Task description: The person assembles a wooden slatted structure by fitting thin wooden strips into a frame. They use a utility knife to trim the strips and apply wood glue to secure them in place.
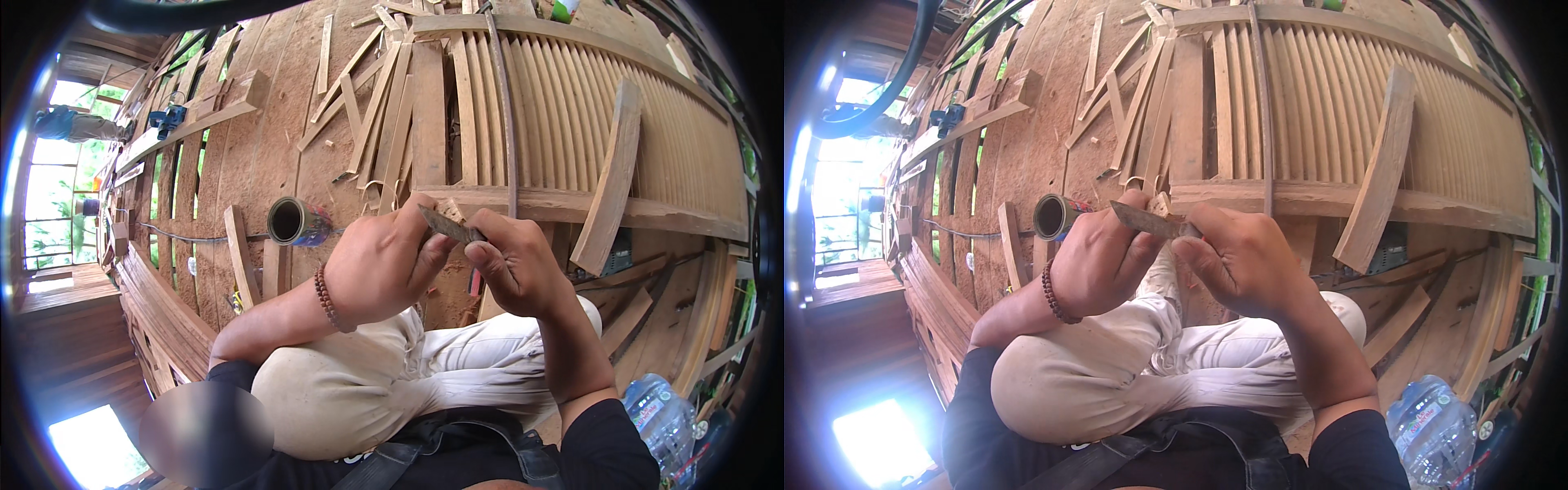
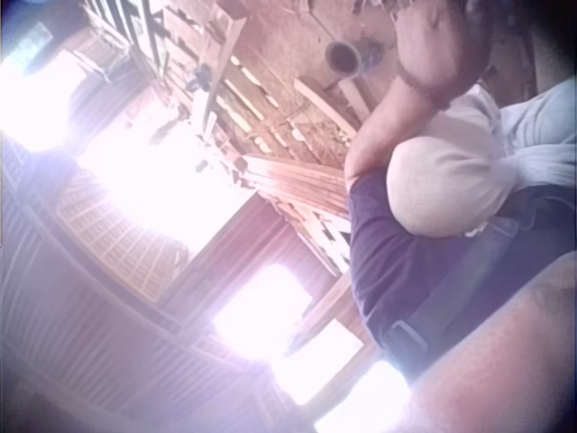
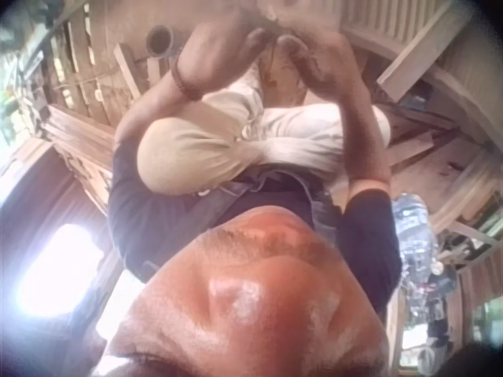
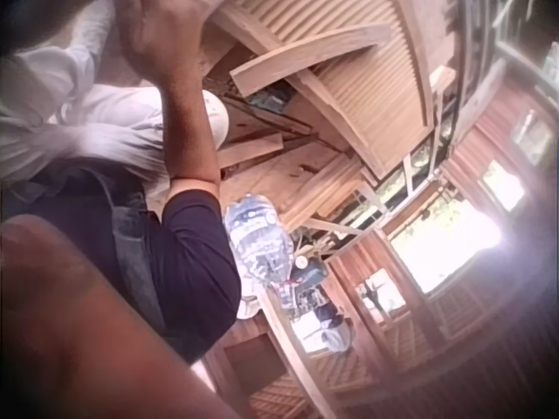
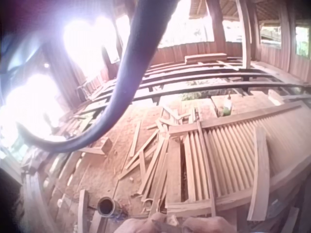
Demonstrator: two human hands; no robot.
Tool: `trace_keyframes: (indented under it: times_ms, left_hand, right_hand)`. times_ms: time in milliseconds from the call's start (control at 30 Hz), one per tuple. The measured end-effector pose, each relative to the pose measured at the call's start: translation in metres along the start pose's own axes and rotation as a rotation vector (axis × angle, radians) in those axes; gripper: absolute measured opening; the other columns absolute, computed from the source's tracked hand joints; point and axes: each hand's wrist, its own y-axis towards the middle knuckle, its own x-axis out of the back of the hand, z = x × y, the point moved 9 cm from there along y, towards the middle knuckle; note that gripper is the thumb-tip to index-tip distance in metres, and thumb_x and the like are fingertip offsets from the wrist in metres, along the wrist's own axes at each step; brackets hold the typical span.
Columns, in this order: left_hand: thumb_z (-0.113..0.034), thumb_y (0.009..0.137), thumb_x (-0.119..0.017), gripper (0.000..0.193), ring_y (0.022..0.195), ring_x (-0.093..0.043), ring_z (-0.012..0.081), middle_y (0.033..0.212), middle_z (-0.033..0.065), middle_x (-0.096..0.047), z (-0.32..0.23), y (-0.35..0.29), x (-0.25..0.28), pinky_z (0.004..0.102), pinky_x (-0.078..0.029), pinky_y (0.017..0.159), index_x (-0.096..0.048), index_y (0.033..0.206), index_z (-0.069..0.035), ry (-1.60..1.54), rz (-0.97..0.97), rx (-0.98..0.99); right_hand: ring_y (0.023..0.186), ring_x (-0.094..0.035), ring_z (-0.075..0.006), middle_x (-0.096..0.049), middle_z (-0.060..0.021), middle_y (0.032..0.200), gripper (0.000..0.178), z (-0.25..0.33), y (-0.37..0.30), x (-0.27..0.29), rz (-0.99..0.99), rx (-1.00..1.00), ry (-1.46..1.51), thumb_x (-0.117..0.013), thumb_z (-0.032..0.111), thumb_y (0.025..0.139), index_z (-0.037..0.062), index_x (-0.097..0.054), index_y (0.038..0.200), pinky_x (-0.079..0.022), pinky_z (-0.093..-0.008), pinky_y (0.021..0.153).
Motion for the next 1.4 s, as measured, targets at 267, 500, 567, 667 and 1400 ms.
trace_keyframes:
  times_ms: [267,500,567,667,1400]
  left_hand:
    - [-0.031,0.099,-0.067,0.032,0.072,-0.067,0.0444,0.072,0.0208,-0.066,0.003,-0.001,0.013,0.0516,-0.052,0.061,-0.052,0.101,-0.003,0.108,-0.15,-0.041]
    - [-0.027,0.098,-0.07,0.033,0.071,-0.064,0.0425,0.077,0.02,-0.062,0.006,0.004,-0.004,0.0453,-0.048,0.061,-0.056,0.106,0.001,0.053,-0.025,0.01]
    - [-0.026,0.098,-0.069,0.032,0.071,-0.064,0.0424,0.078,0.0202,-0.061,0.005,0.005,-0.006,0.0451,-0.048,0.061,-0.056,0.106,0.002,0.033,0.017,0.033]
    - [-0.024,0.098,-0.068,0.03,0.073,-0.063,0.043,0.079,0.0211,-0.061,0.006,0.006,-0.009,0.0452,-0.048,0.063,-0.057,0.106,0.002,-0.021,0.055,0.025]
    - [-0.037,0.108,-0.055,0.042,0.075,-0.053,0.018,0.08,0.0129,-0.058,0.009,0.007,-0.018,0.0361,-0.046,0.069,-0.062,0.105,0.004,-0.422,0.216,0.097]
  right_hand:
    - [0.067,-0.052,-0.0015,-0.057,0.0057,0.074,0.034,-0.02,-0.014,0.007,-0.178,-0.136,0.65,-0.084,0.019,0.089,0.0015,-0.066,0.112,-0.039,-0.0198,0.058]
    - [0.072,-0.06,-0.0065,-0.063,0.0004,0.078,0.018,-0.027,-0.007,-0.005,-0.257,-0.248,0.628,-0.072,0.012,0.098,-0.0032,-0.068,0.107,-0.048,-0.0216,0.066]
    - [0.073,-0.059,-0.0051,-0.065,-0.0002,0.08,0.013,-0.032,-0.01,-0.001,-0.225,-0.276,0.634,-0.067,0.009,0.1,-0.003,-0.069,0.105,-0.048,-0.0218,0.066]
    - [0.075,-0.058,-0.0046,-0.066,-0.0012,0.085,0.013,-0.04,-0.013,0.013,-0.198,-0.323,0.64,-0.064,0.01,0.101,-0.0014,-0.07,0.103,-0.048,-0.0227,0.067]
    - [0.057,-0.06,-0.0085,-0.062,-0.0032,0.071,0.022,-0.002,-0.016,-0.004,-0.059,-0.266,0.488,-0.046,0.02,0.111,0.0024,-0.058,0.109,-0.048,-0.0233,0.05]
